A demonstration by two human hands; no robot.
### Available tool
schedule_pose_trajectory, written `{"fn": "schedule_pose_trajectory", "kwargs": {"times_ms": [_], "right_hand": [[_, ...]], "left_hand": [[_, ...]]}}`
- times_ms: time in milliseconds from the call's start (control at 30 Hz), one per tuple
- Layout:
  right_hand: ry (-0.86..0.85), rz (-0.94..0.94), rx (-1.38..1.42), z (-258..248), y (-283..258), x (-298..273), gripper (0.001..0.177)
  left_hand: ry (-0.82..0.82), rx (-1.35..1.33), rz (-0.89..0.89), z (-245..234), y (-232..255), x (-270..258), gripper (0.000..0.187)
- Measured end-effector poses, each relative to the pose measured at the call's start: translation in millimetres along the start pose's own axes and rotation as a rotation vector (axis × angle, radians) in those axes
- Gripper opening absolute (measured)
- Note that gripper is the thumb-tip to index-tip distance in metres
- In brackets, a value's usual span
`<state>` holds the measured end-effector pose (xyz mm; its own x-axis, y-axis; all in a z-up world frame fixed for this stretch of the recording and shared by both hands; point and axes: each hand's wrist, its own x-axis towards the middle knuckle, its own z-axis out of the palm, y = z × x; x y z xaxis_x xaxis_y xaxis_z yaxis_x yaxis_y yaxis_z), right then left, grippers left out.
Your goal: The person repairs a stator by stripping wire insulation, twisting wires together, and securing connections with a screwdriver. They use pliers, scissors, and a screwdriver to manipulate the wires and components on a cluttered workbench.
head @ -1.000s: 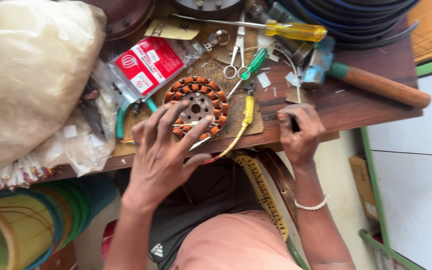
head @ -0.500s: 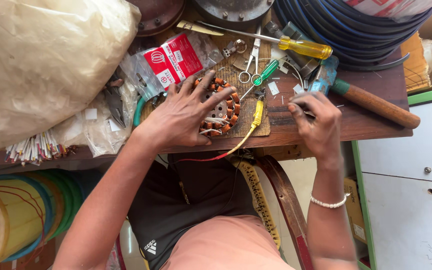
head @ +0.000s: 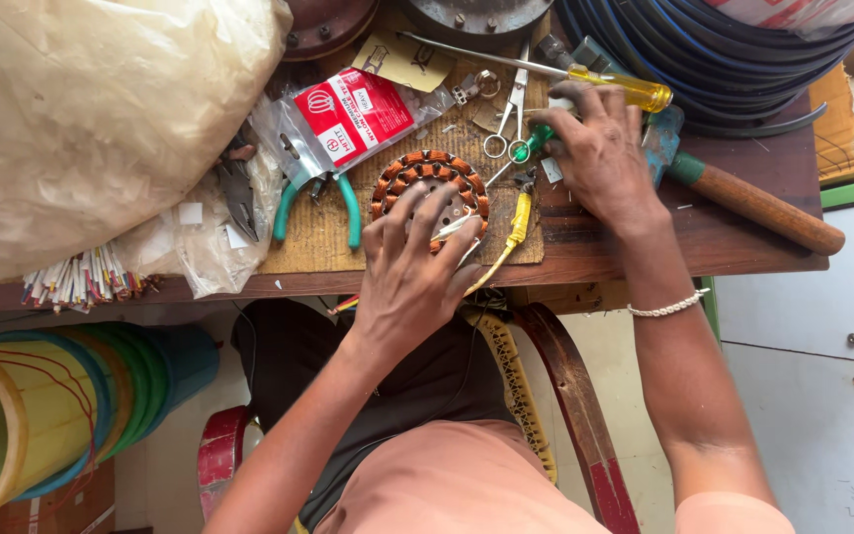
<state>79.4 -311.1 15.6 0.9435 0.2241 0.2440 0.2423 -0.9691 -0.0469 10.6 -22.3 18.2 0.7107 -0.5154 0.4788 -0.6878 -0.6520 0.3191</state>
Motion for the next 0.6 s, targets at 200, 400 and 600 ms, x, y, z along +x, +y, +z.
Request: {"fn": "schedule_pose_trajectory", "kwargs": {"times_ms": [200, 400, 600], "right_hand": [[0.034, -0.071, 0.12, -9.3, 9.7, -6.7, 0.025], [0.162, 0.051, 0.962, -36.7, 10.5, -35.3, 0.033], [0.55, 0.284, 1.938, -30.1, -24.1, -69.8, 0.033]], "left_hand": [[0.057, -0.086, -0.079, 8.1, -2.3, -6.0, 0.035], [0.06, -0.125, -0.082, 7.8, 0.5, -1.2, 0.026], [0.102, -0.256, -0.209, 1.6, 7.1, 4.5, 0.014]]}}
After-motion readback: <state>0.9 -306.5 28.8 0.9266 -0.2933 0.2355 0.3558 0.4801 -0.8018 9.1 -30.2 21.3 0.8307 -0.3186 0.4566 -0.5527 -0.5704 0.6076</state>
